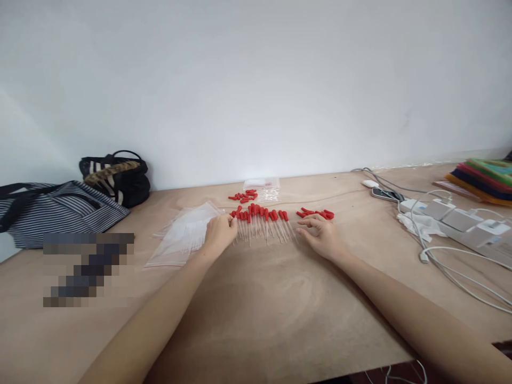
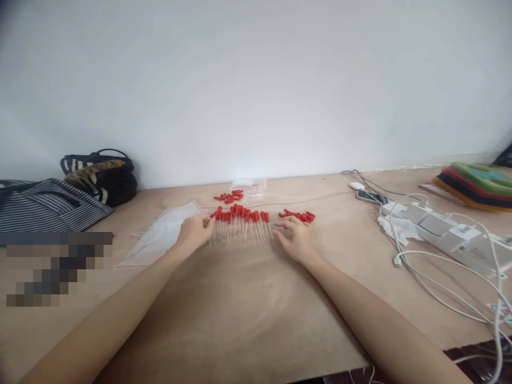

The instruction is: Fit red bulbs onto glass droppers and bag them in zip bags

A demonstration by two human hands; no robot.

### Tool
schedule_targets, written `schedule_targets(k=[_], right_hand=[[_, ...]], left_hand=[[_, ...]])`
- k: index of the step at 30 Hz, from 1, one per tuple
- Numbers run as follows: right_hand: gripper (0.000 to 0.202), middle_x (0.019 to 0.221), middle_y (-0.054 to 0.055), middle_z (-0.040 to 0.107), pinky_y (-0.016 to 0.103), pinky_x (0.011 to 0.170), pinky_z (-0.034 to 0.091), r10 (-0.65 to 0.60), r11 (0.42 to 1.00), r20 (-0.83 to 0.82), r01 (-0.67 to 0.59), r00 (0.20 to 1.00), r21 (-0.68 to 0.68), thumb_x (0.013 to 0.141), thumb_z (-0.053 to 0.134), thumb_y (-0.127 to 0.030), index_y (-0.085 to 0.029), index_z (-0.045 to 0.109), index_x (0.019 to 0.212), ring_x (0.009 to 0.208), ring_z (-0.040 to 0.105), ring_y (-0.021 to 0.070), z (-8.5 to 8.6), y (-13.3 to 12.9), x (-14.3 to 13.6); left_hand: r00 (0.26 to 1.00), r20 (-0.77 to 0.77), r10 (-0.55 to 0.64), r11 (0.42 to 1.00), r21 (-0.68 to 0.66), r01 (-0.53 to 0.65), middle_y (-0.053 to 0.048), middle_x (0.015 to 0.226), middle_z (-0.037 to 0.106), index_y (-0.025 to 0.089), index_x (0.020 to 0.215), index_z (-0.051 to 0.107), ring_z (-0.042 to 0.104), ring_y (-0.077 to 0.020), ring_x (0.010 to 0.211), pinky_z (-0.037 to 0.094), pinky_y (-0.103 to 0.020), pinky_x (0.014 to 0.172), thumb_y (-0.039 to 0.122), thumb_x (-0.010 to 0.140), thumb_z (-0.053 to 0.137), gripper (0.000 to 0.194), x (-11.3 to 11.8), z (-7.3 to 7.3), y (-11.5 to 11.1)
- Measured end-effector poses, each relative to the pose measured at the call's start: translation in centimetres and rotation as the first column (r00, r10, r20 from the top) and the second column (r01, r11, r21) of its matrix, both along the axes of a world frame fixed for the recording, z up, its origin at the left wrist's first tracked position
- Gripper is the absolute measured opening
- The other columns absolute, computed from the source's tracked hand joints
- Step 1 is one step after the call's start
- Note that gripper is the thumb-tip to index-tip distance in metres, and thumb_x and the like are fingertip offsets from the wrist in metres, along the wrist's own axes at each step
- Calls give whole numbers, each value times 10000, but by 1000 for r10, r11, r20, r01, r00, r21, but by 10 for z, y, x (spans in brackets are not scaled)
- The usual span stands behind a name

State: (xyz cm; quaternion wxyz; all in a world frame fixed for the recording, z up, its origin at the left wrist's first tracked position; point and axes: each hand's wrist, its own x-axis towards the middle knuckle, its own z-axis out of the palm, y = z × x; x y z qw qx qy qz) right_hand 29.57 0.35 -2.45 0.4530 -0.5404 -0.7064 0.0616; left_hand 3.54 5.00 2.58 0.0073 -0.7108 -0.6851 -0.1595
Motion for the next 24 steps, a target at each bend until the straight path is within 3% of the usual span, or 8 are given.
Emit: schedule_targets(k=[4, 9, 12, 19, 22, 24], right_hand=[[192, 924, 64, 627, 384, 825, 393, -24, 999, 27, 25, 999, -22, 751, 549, -342, -205, 661, 825, 912, 575, 211, 0, 1, 1], [174, 919, 66, 623, 374, 829, 381, -23, 999, 54, 25, 998, -42, 742, 551, -322, -199, 666, 788, 906, 573, 206, 0, 2, -1], [169, 921, 61, 623, 366, 825, 369, -35, 998, 59, 38, 998, -57, 739, 546, -317, -201, 666, 766, 902, 570, 202, 0, 4, 1], [175, 861, 35, 632, 387, 801, 300, -131, 987, 68, 136, 989, -90, 730, 524, -332, -220, 658, 747, 835, 558, 195, -3, 11, 14], [179, 837, 26, 624, 397, 791, 263, -187, 974, 85, 196, 979, -114, 724, 513, -331, -227, 658, 743, 800, 546, 189, -4, 13, 17], [192, 855, 32, 620, 392, 781, 251, -211, 967, 87, 221, 974, -123, 723, 503, -334, -229, 661, 750, 806, 538, 190, -3, 13, 18]], left_hand=[[999, -27, 43, 998, -46, -44, -128, 711, 658, 122, 681, 655, 621, -268, 743, 408, -292, 615, 207, 745, 459, 222, 18, -6, 21], [998, -49, 43, 995, -84, -47, -134, 694, 652, 125, 676, 655, 624, -276, 744, 427, -297, 623, 267, 725, 498, 217, 27, -12, 29], [997, -60, 41, 997, -70, -45, -120, 697, 658, 145, 648, 649, 622, -274, 770, 432, -300, 652, 350, 749, 477, 286, 15, -7, 29], [991, -62, 119, 990, -75, -124, -52, 850, 686, 184, 805, 656, 620, -218, 841, 437, -247, 677, 266, 719, 512, 186, -51, 7, 27], [993, -67, 101, 990, -97, -107, -32, 889, 684, 202, 844, 659, 617, -196, 860, 433, -231, 705, 275, 723, 511, 204, -55, 2, 24], [990, -85, 112, 987, -106, -121, -64, 920, 677, 197, 827, 665, 609, -230, 889, 435, -262, 713, 303, 719, 512, 215, -47, -2, 23]])
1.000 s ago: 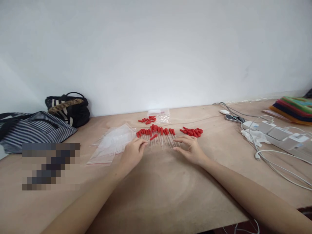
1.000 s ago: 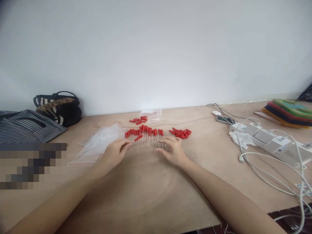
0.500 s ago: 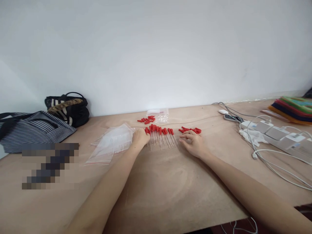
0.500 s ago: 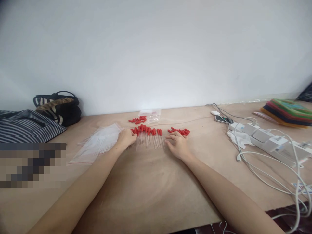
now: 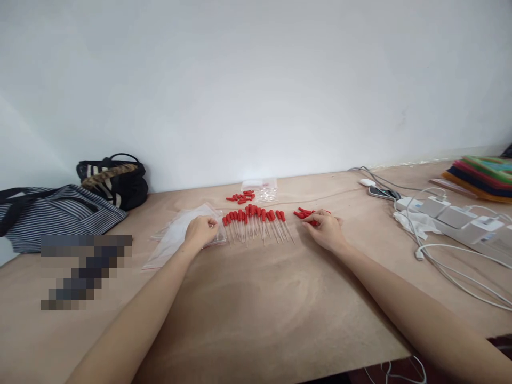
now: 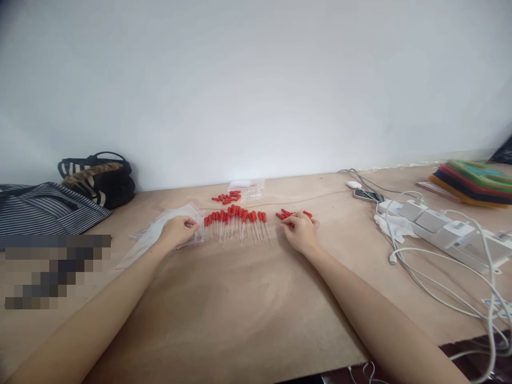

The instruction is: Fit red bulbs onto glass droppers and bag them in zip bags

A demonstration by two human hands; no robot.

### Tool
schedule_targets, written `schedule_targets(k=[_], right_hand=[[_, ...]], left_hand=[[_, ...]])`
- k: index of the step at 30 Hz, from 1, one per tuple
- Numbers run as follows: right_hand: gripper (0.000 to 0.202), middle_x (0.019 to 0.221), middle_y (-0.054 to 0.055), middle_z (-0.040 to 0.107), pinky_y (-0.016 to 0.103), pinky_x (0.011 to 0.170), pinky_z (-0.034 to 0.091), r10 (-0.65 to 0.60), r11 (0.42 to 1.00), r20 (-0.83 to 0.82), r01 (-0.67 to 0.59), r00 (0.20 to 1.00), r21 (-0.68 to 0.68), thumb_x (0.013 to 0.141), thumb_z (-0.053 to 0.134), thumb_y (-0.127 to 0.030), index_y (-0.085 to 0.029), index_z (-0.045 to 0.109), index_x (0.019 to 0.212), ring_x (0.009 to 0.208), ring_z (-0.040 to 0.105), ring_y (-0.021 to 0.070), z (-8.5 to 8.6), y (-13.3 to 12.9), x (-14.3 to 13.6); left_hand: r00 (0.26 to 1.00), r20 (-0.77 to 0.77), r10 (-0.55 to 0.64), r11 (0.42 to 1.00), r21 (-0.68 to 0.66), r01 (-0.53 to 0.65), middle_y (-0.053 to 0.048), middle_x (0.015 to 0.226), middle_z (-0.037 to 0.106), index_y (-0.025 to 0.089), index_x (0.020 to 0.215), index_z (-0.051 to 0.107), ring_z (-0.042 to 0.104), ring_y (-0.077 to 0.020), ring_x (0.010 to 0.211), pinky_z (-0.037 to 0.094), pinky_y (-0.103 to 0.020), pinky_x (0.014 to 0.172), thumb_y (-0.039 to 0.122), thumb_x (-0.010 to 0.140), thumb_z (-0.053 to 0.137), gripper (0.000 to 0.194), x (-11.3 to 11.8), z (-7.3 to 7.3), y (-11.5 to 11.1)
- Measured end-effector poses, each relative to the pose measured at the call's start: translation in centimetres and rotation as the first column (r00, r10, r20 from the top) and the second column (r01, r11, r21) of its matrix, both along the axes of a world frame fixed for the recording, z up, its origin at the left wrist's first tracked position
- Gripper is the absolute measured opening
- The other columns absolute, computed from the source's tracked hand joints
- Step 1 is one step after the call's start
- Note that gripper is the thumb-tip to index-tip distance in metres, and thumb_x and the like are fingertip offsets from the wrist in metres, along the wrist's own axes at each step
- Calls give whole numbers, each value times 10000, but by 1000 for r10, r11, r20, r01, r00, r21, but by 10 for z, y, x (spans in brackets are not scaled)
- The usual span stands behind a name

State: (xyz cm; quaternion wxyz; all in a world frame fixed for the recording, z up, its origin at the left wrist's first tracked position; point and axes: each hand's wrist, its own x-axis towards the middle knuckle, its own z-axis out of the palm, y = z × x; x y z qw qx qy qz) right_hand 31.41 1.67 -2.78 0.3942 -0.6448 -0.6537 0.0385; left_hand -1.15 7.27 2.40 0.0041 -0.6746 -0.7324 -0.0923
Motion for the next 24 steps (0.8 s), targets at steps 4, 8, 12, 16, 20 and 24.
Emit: schedule_targets(k=[4, 8, 12, 16, 20, 24], right_hand=[[230, 866, 50, 621, 394, 769, 244, -25, 1000, -2, 25, 1000, 2, 728, 479, -352, -230, 667, 780, 815, 528, 204, 1, 0, 3], [240, 840, 57, 616, 400, 750, 242, -57, 998, 39, 57, 998, 10, 731, 463, -349, -230, 668, 770, 826, 517, 222, -1, 2, 6], [244, 834, 61, 614, 402, 738, 231, -115, 993, 109, 112, 987, 30, 730, 457, -346, -236, 671, 772, 825, 496, 232, -3, 4, 9], [219, 810, 65, 608, 398, 737, 223, -143, 989, 175, 136, 974, 51, 733, 480, -337, -217, 663, 752, 815, 480, 229, -3, 8, 12], [219, 802, 78, 598, 408, 746, 216, -173, 984, 249, 158, 953, 79, 748, 496, -347, -199, 657, 761, 833, 463, 236, -4, 15, 12], [243, 825, 87, 589, 419, 751, 219, -190, 981, 280, 169, 941, 100, 761, 495, -377, -198, 659, 756, 844, 452, 240, -7, 22, 11]], left_hand=[[997, -39, 71, 996, -41, -73, -170, 930, 659, 148, 764, 667, 585, -335, 927, 435, -346, 702, 377, 680, 540, 275, 18, -4, 5], [990, -35, 136, 985, -101, -139, -200, 973, 643, 138, 799, 650, 588, -356, 917, 438, -351, 659, 382, 619, 586, 310, 20, -5, 17], [988, -12, 156, 977, -147, -156, -176, 907, 663, 156, 734, 638, 614, -328, 848, 434, -304, 591, 408, 561, 623, 306, 15, -4, 25], [992, 12, 123, 982, -145, -120, -174, 776, 658, 143, 632, 609, 619, -324, 769, 414, -305, 545, 423, 604, 580, 283, 12, 7, 18], [998, 57, -23, 992, -120, 30, -71, 612, 601, 164, 557, 550, 600, -245, 668, 387, -276, 551, 402, 704, 480, 289, 12, 24, -7], [850, 358, -386, 915, 32, 402, 16, 599, 524, 182, 650, 509, 514, -136, 592, 377, -224, 559, 421, 762, 408, 283, 20, 23, -39]])
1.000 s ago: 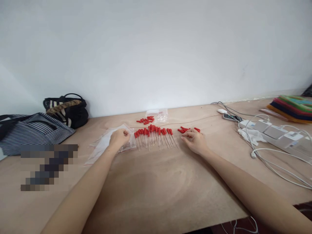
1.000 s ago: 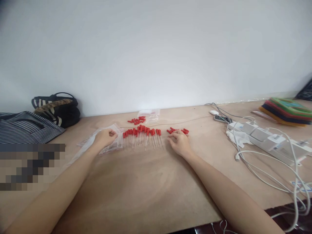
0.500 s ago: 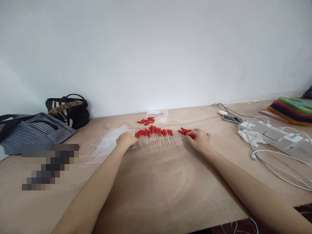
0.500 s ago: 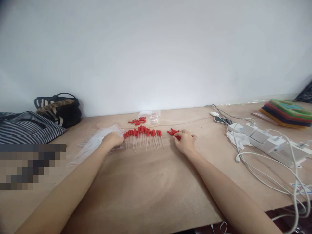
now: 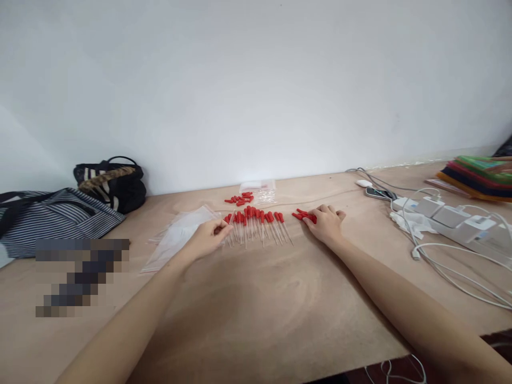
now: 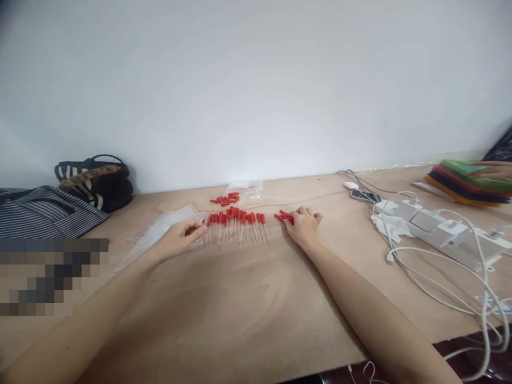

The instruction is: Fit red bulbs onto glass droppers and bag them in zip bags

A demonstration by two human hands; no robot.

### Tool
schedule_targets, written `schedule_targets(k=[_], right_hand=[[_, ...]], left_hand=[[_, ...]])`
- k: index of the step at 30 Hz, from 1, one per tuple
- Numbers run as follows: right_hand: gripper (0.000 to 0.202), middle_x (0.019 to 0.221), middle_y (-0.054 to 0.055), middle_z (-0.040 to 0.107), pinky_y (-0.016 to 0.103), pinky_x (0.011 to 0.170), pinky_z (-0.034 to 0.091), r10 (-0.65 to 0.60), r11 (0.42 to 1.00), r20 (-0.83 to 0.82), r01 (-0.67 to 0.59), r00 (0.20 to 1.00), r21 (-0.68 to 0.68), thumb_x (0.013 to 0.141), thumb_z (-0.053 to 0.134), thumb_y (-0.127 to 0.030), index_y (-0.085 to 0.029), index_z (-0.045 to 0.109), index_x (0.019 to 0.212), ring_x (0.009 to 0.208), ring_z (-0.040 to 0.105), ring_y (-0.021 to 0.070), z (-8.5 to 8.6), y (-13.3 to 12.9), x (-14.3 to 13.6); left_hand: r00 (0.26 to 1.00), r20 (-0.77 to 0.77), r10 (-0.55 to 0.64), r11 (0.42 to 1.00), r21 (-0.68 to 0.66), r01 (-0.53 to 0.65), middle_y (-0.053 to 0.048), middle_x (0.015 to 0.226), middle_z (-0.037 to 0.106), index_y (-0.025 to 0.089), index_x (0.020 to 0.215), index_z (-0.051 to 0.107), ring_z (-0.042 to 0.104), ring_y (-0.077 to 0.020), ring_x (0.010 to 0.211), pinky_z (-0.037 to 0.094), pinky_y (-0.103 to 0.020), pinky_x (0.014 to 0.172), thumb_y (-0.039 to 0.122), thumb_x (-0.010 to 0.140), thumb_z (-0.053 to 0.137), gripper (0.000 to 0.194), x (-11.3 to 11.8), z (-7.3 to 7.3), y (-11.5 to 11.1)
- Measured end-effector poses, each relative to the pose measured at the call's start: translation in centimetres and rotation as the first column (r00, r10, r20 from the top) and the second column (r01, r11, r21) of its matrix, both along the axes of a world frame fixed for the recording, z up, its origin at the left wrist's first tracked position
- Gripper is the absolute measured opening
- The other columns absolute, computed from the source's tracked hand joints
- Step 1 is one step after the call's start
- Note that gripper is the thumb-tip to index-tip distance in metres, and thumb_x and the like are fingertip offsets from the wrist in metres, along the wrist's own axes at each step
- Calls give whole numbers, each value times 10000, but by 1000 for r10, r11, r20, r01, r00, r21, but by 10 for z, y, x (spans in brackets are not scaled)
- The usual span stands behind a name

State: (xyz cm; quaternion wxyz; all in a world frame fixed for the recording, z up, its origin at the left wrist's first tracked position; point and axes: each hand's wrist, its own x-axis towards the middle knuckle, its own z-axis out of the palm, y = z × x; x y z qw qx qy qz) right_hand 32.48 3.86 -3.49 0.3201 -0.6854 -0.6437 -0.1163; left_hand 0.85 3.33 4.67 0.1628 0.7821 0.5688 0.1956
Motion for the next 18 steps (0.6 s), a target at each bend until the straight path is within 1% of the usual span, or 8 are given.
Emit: schedule_targets(k=[2, 4, 8, 11, 13, 15, 17, 18], right_hand=[[249, 821, 87, 586, 419, 749, 224, 3, 1000, 1, -3, 1000, 5, 764, 493, -384, -200, 658, 734, 844, 451, 241, -2, 2, -1], [244, 822, 88, 587, 421, 747, 229, 1, 1000, -5, -1, 1000, 8, 766, 492, -375, -198, 654, 719, 847, 453, 243, -2, 2, -1], [230, 844, 100, 605, 436, 762, 237, -13, 998, -69, 17, 998, 60, 775, 487, -348, -185, 638, 716, 862, 468, 256, 2, -2, -6], [214, 835, 87, 631, 446, 803, 256, 93, 991, -198, -72, 976, 111, 792, 476, -338, -184, 616, 741, 852, 505, 243, 9, -12, -17], [199, 811, 63, 643, 415, 808, 313, 262, 965, -331, -240, 907, 106, 801, 470, -331, -185, 601, 771, 807, 546, 212, 12, -22, -28], [199, 805, 54, 647, 354, 756, 395, 433, 891, -473, -445, 767, 94, 799, 476, -336, -181, 595, 833, 769, 576, 188, 13, -32, -41], [244, 894, 67, 647, 326, 748, 436, 523, 811, -563, -576, 640, 99, 793, 490, -326, -174, 584, 959, 826, 587, 186, 13, -40, -53], [269, 943, 74, 640, 326, 771, 440, 547, 781, -584, -616, 600, 98, 793, 493, -314, -173, 576, 1007, 871, 584, 187, 13, -44, -58]], left_hand=[[973, 203, -108, 991, -58, 123, 29, 564, 473, 180, 651, 478, 478, -120, 556, 384, -222, 549, 430, 767, 405, 285, 7, -8, -14], [926, 352, -137, 967, -155, 202, 20, 607, 487, 176, 690, 479, 489, -116, 577, 408, -228, 566, 428, 771, 418, 272, 15, -18, -24], [840, 540, -45, 929, -287, 234, -9, 750, 534, 171, 878, 486, 504, -103, 587, 427, -227, 537, 403, 775, 460, 255, 28, -34, -36], [803, 596, -14, 918, -310, 246, -15, 762, 549, 171, 902, 476, 523, -104, 608, 446, -234, 566, 380, 794, 473, 235, 32, -42, -41], [792, 607, -59, 915, -284, 285, -18, 763, 555, 172, 880, 469, 542, -115, 653, 462, -253, 620, 366, 815, 457, 205, 33, -46, -44], [816, 561, -142, 929, -207, 305, -23, 787, 560, 178, 877, 465, 546, -127, 705, 460, -270, 673, 349, 837, 425, 180, 32, -48, -46], [869, 440, -225, 950, -100, 297, -26, 821, 564, 187, 891, 468, 537, -137, 749, 443, -279, 712, 325, 856, 379, 167, 30, -48, -47], [895, 368, -253, 956, -43, 289, -26, 830, 567, 191, 898, 472, 534, -143, 763, 433, -283, 725, 311, 863, 357, 169, 30, -47, -48]])
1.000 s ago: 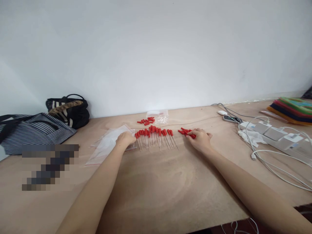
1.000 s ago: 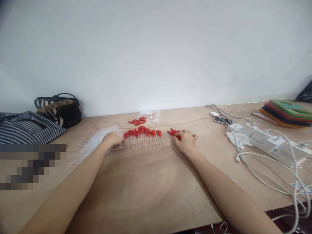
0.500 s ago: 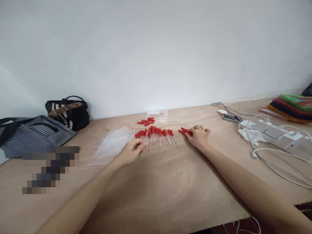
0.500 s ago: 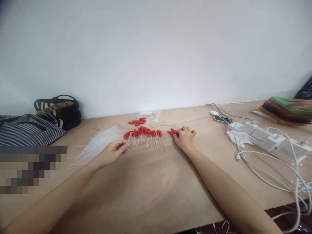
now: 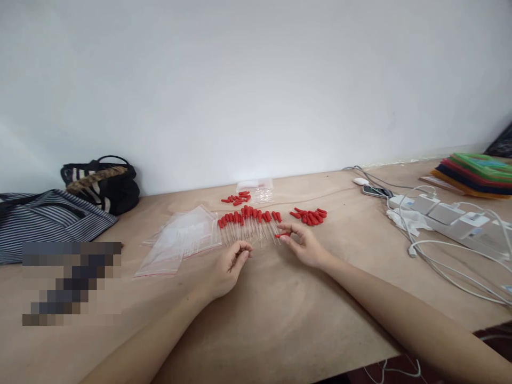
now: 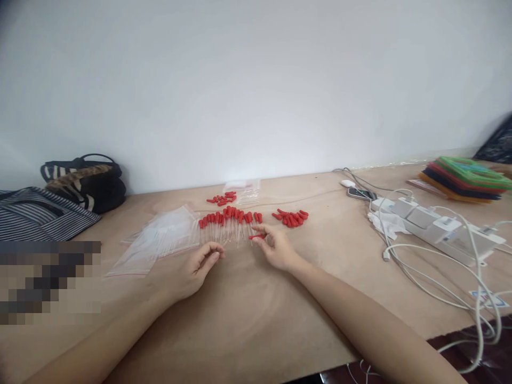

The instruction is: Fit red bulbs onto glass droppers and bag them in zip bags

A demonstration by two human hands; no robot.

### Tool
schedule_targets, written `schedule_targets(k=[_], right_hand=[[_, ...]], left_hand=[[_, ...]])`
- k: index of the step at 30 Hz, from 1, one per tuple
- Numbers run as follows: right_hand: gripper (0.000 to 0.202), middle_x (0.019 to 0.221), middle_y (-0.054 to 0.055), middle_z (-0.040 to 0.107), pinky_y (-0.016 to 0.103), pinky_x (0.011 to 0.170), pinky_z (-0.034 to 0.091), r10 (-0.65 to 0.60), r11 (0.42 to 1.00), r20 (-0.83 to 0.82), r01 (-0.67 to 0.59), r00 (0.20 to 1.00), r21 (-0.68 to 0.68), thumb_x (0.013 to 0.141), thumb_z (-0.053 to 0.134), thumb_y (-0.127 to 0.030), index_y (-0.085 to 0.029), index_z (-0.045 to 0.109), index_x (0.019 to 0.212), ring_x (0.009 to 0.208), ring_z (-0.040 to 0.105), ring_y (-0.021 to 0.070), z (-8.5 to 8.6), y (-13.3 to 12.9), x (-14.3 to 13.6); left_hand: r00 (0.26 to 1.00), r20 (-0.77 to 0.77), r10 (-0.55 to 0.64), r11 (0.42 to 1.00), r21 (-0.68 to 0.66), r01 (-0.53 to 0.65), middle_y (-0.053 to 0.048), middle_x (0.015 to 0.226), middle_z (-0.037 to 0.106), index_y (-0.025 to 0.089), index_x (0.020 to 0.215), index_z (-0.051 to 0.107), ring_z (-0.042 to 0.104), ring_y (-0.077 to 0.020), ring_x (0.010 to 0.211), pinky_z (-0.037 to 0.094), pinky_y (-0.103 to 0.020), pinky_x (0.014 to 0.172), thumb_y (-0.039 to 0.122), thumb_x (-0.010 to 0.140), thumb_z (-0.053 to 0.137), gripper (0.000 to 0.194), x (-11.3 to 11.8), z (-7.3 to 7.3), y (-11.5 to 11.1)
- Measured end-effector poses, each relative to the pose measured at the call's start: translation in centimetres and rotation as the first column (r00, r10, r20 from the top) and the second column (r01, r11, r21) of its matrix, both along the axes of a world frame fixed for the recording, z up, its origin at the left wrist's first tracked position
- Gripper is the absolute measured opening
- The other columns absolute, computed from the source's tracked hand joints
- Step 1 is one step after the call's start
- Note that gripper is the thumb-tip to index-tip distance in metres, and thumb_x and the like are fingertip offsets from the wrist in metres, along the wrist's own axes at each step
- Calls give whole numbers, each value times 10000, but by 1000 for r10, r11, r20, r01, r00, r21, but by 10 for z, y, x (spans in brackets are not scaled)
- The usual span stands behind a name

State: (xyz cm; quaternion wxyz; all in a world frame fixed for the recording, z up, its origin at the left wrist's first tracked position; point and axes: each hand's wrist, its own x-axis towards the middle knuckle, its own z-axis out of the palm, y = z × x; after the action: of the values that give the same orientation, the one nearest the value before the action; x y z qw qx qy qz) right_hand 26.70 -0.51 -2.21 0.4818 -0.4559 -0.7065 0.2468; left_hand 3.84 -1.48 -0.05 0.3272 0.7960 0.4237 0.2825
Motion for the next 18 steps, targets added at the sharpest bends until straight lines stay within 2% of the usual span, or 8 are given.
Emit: schedule_targets(k=[3, 7, 13, 18], right_hand=[[251, 957, 66, 639, 335, 816, 439, 120, 992, 9, -119, 993, -40, 805, 484, -279, -192, 604, 1007, 909, 577, 181, 0, -6, -9], [191, 892, 37, 658, 330, 806, 447, 219, 973, 41, -216, 975, -79, 802, 505, -269, -217, 648, 917, 857, 589, 167, 0, -8, -10], [174, 888, 28, 668, 367, 839, 421, 254, 964, 63, -248, 965, -92, 786, 547, -294, -236, 656, 909, 872, 585, 179, -2, -8, -10], [176, 857, 30, 665, 341, 813, 431, 288, 956, 34, -285, 957, -72, 784, 546, -310, -234, 664, 891, 841, 585, 166, -1, -10, -12]], left_hand=[[988, -155, 17, 987, 161, 8, -33, 851, 586, 201, 902, 497, 538, -169, 805, 403, -309, 770, 262, 859, 331, 181, 1, 5, -3], [960, -280, 20, 979, 198, 38, -30, 848, 618, 222, 878, 536, 545, -186, 806, 381, -334, 806, 229, 837, 357, 184, 5, 14, -7], [948, -317, -2, 977, 200, 68, -13, 806, 631, 236, 853, 554, 552, -181, 764, 386, -326, 779, 219, 824, 371, 186, 8, 19, -8], [947, -323, -7, 968, 236, 88, -6, 813, 638, 220, 859, 551, 554, -170, 768, 372, -318, 772, 220, 837, 358, 195, 6, 9, -5]])
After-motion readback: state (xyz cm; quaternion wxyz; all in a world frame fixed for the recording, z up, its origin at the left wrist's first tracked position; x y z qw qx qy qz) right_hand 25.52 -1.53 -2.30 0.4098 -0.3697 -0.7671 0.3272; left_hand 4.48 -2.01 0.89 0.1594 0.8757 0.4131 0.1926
